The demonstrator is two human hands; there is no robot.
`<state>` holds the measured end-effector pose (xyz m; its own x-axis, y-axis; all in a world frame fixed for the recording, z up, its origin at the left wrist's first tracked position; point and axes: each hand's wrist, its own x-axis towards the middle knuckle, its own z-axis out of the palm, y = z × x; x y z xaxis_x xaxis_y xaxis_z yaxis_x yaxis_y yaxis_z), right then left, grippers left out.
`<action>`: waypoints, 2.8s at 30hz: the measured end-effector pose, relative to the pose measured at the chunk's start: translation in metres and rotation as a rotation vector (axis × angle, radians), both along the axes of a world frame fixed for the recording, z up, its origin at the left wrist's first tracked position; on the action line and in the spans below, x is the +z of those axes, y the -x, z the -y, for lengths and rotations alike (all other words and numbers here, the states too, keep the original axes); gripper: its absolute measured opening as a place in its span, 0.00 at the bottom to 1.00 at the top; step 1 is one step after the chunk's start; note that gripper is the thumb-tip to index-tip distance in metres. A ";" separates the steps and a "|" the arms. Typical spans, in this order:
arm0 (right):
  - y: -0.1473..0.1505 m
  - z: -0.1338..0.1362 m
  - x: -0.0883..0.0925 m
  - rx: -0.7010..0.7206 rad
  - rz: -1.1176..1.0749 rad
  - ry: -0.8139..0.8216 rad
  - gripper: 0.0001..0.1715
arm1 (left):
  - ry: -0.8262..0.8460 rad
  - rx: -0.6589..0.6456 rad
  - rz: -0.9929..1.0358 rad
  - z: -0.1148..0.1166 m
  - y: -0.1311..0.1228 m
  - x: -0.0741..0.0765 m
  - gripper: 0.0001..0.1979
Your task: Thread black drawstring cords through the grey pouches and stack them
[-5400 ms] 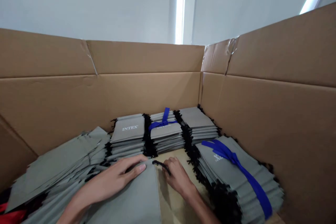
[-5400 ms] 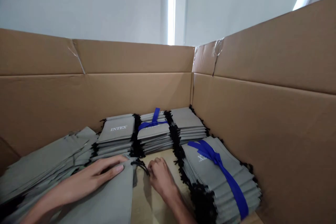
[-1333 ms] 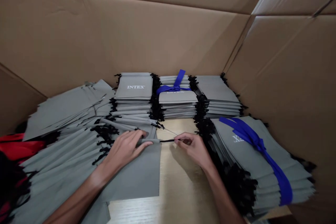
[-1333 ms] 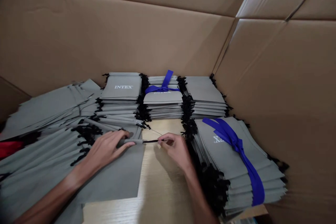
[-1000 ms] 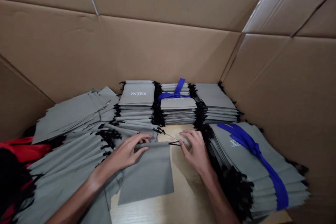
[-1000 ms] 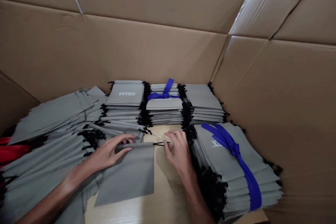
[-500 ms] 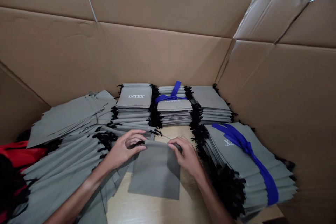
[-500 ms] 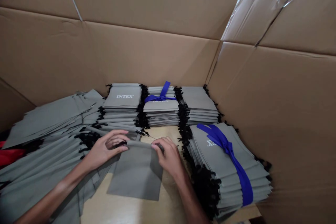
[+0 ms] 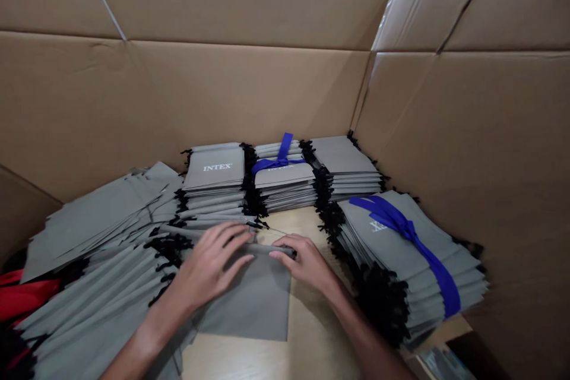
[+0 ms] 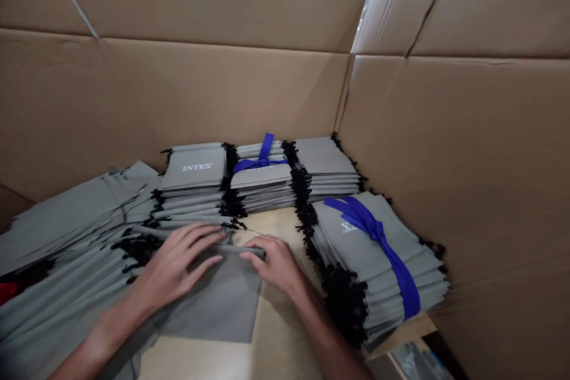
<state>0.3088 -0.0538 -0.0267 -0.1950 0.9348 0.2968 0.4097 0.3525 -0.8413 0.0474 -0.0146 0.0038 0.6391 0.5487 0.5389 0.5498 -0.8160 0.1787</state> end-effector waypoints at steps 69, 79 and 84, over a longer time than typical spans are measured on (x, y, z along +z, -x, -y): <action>-0.007 0.009 0.012 -0.070 0.130 -0.101 0.08 | 0.347 -0.118 0.137 -0.002 -0.029 -0.026 0.12; -0.009 0.008 0.013 -0.084 0.047 -0.145 0.11 | 0.313 -0.109 0.142 0.002 -0.029 -0.026 0.12; -0.011 0.009 0.012 -0.084 0.042 -0.097 0.10 | 0.276 -0.121 0.174 0.001 -0.032 -0.024 0.12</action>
